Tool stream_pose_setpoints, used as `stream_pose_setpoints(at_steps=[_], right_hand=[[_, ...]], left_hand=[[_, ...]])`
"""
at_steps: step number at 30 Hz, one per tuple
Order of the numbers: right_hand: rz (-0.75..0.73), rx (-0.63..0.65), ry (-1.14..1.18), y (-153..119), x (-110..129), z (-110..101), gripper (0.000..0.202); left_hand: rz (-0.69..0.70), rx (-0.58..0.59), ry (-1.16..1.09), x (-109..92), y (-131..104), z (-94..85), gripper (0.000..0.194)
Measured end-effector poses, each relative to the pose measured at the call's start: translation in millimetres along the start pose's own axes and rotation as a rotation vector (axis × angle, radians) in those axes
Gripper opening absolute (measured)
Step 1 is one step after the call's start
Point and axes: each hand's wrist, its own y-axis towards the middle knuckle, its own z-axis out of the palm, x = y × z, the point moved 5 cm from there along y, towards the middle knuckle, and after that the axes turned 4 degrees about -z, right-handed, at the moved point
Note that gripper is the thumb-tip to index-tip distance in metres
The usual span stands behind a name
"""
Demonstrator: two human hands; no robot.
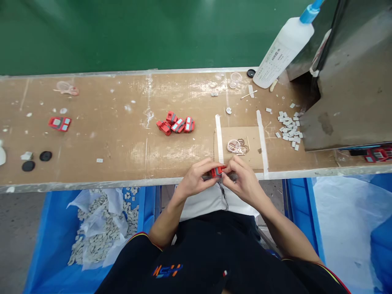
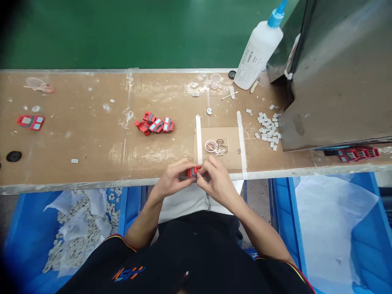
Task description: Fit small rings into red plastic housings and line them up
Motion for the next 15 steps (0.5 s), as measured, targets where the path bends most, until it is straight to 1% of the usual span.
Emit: stream_pose_setpoints(at_steps=[1,3,5,6,7,8,9,10,11,12,13,14,15], right_hand=[[-0.006,-0.001,0.017,-0.9,0.1,-0.1,0.017],[-0.002,0.014,0.078,-7.5,1.5,-2.7,0.015],[0.028,0.045,0.146,-21.9,3.1,-11.4,0.013],[0.057,0.048,0.163,-32.2,2.5,-19.2,0.013],[0.091,0.028,0.158,-44.0,0.3,-30.2,0.012],[0.132,-0.019,0.128,-57.0,-4.3,-44.4,0.012],[0.181,-0.097,0.07,-70.7,-11.7,-62.3,0.012],[0.241,-0.207,-0.011,-84.9,-22.1,-83.6,0.012],[0.306,-0.344,-0.109,-99.4,-34.8,-107.8,0.013],[0.375,-0.494,-0.218,-113.5,-49.1,-133.7,0.015],[0.445,-0.648,-0.327,-126.7,-64.0,-159.8,0.017],[0.503,-0.785,-0.429,-137.5,-78.7,-184.4,0.019],[0.551,-0.883,-0.518,-144.6,-92.8,-206.3,0.02]], left_hand=[[0.0,0.012,0.008,-1.4,0.2,0.3,0.029],[0.013,0.093,0.008,-6.7,2.8,-0.4,0.032],[0.027,0.182,0.029,-13.3,9.8,-8.8,0.04],[0.027,0.172,0.075,-15.7,16.0,-18.6,0.043],[0.016,0.111,0.155,-16.7,24.1,-32.3,0.042],[-0.012,-0.024,0.28,-16.1,33.7,-50.1,0.037],[-0.035,-0.172,0.435,-15.4,43.5,-67.8,0.034],[-0.063,-0.274,0.591,-13.6,53.4,-81.5,0.032],[-0.091,-0.323,0.728,-10.7,63.7,-90.5,0.029],[-0.111,-0.322,0.844,-7.5,73.8,-94.6,0.025],[-0.131,-0.289,0.939,-4.2,82.8,-95.2,0.02],[-0.151,-0.238,1.009,-1.7,90.0,-93.4,0.014],[-0.17,-0.183,1.053,-0.7,95.2,-90.6,0.01]])
